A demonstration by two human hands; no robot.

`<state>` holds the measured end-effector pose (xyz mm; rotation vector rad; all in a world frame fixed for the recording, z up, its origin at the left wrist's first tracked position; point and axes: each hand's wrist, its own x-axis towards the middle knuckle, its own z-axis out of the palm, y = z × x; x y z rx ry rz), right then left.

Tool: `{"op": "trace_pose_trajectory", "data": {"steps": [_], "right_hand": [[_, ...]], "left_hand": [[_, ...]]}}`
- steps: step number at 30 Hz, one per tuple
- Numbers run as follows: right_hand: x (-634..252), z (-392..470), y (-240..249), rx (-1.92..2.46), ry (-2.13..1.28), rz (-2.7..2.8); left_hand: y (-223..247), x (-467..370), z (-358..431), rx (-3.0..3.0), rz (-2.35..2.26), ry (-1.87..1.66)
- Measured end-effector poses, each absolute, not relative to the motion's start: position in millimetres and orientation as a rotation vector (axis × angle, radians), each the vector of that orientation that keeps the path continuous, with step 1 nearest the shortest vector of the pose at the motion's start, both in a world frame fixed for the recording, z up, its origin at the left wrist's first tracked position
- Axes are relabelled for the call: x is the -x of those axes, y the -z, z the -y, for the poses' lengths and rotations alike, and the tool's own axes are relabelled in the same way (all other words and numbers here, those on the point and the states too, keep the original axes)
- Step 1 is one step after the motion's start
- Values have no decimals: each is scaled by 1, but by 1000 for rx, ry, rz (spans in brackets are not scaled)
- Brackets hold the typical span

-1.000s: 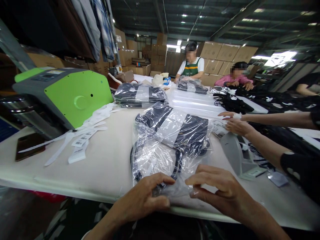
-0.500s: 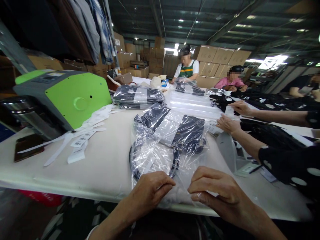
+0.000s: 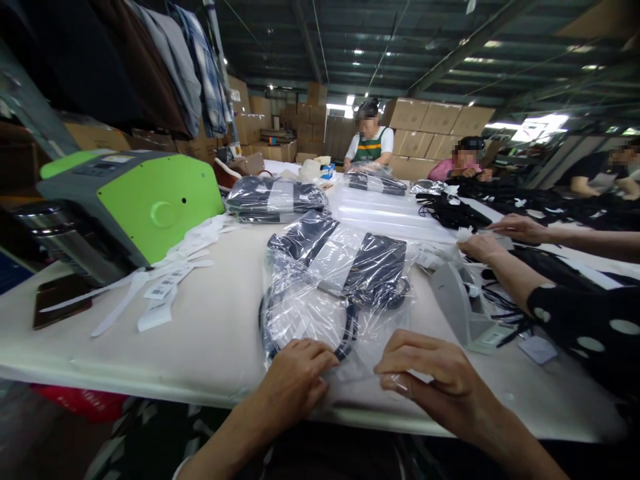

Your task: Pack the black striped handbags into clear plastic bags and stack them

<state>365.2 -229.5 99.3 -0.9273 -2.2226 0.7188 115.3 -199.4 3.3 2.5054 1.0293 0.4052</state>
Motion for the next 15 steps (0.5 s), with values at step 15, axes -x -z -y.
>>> {"op": "trace_pose_trajectory", "data": {"steps": [15], "right_hand": [[-328, 150, -86, 948, -674, 2049]], "left_hand": [[23, -113, 174, -2431, -1393, -147]]}}
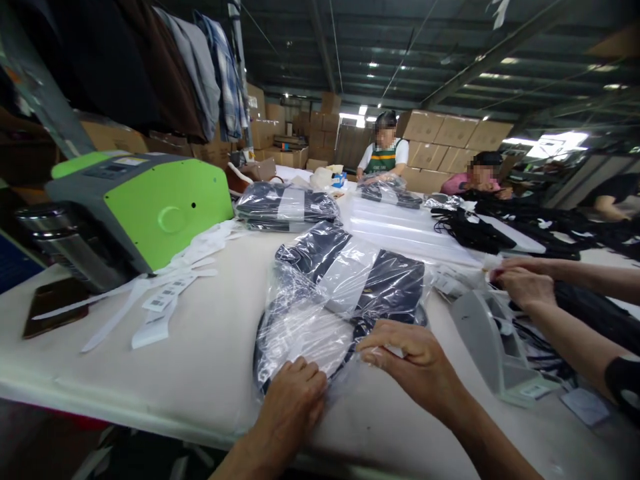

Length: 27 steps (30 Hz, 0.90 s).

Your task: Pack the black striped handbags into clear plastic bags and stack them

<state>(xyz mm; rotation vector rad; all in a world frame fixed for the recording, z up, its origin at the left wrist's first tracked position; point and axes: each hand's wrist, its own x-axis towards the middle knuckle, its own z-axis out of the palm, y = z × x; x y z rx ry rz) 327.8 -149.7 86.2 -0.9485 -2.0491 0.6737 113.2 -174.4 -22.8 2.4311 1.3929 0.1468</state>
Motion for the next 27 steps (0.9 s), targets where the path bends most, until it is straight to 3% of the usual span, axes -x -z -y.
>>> {"op": "trace_pose_trajectory", "data": {"steps": [7, 12, 18, 27], "right_hand": [[-309, 72, -39, 1401, -733, 1809], [-296, 32, 4, 1512, -748, 1917], [-289, 28, 14, 1635, -622, 1965], [-287, 26, 20, 1672, -411, 2001]], "left_hand": [[4, -50, 163, -1895, -1097, -377], [23, -40, 174, -1569, -1155, -614], [62, -54, 199, -1914, -1420, -612], [72, -51, 197, -2137, -1601, -602]]}}
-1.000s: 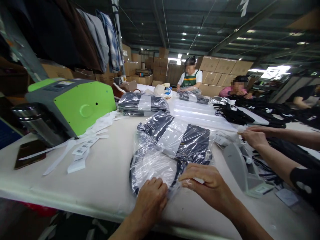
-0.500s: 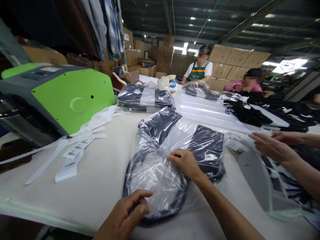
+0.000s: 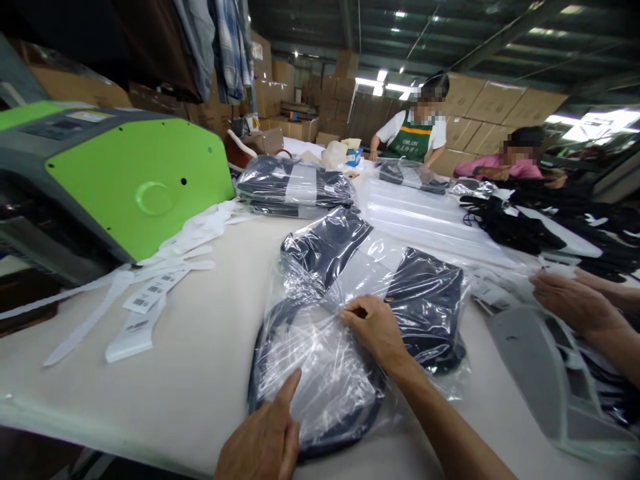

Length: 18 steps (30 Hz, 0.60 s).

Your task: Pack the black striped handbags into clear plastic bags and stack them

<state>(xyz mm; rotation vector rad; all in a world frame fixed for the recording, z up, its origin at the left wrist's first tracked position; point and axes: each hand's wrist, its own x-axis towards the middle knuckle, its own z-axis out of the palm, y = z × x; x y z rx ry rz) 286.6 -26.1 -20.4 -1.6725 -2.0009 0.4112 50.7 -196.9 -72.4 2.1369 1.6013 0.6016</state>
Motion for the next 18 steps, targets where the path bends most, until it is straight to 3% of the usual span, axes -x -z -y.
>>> {"op": "trace_pose_trajectory", "data": {"steps": [6, 11, 18], "right_hand": [[-286, 21, 21, 1765, -456, 1908], [-289, 18, 23, 1746, -554, 1860], [-292, 15, 24, 1746, -563, 1839]], "left_hand": [[36, -48, 176, -2366, -1527, -595], [-15, -76, 90, -2392, -1502, -554], [4, -119, -1, -2400, -1477, -457]]}}
